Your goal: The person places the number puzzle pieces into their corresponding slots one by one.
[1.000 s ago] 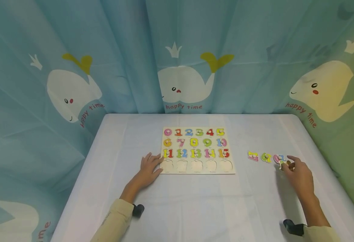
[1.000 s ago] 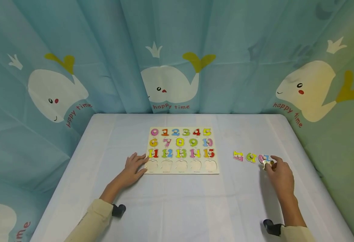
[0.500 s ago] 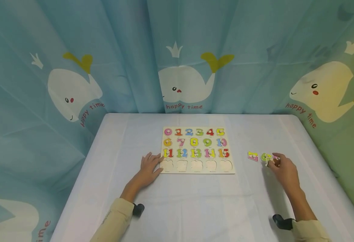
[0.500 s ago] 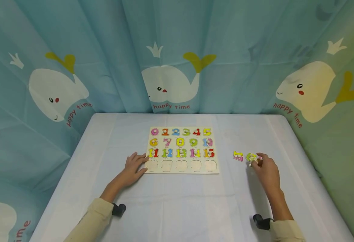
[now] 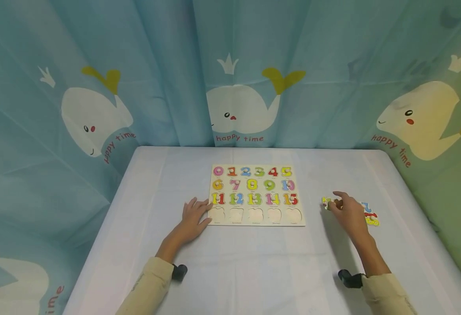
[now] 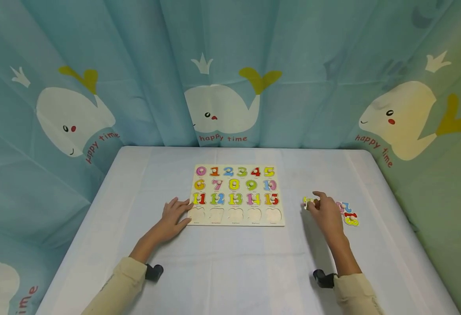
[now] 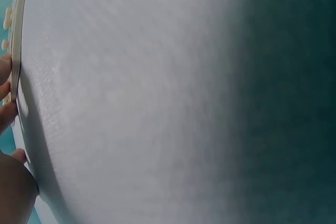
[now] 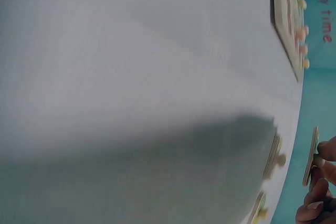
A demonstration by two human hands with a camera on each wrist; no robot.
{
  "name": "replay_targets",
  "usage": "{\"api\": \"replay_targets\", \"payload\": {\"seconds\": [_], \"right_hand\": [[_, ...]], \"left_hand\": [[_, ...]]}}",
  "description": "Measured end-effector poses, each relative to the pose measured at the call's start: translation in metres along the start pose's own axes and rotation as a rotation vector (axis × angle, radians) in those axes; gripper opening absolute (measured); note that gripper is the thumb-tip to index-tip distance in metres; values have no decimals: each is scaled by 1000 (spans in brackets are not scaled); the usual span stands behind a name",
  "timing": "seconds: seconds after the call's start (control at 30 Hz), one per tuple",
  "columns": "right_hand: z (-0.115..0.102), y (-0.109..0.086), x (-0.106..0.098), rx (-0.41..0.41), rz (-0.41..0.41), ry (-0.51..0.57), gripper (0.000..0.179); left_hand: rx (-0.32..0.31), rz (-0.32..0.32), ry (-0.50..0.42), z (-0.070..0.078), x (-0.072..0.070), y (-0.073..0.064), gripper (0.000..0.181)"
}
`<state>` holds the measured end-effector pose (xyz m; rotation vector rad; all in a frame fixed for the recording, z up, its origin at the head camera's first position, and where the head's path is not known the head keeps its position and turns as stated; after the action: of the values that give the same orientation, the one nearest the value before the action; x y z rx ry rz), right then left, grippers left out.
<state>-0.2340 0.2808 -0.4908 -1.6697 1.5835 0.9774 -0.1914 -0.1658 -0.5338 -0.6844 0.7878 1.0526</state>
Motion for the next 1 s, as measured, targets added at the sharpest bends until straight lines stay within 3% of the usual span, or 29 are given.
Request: {"api": "replay_targets", "payload": {"seconds": [0.27,1.0], "right_hand": [[-21,8,18,-18,-41,-1,39],[-58,18,44,-88,-134,35,43]], "left_hand": [[17,14,-5,0,-1,-1,47],[34,24,-15,0,0,-2,47]]}}
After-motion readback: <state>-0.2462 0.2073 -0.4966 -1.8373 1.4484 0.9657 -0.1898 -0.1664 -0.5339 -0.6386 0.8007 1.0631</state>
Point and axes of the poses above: each hand's wrist, its own y-axis towards the middle knuckle, its own x-axis out of the palm, z = x × y, the point moved 3 cm from there along y, towards the middle knuckle, and after that the axes turned 8 degrees about -z, right-handed, at the moved point
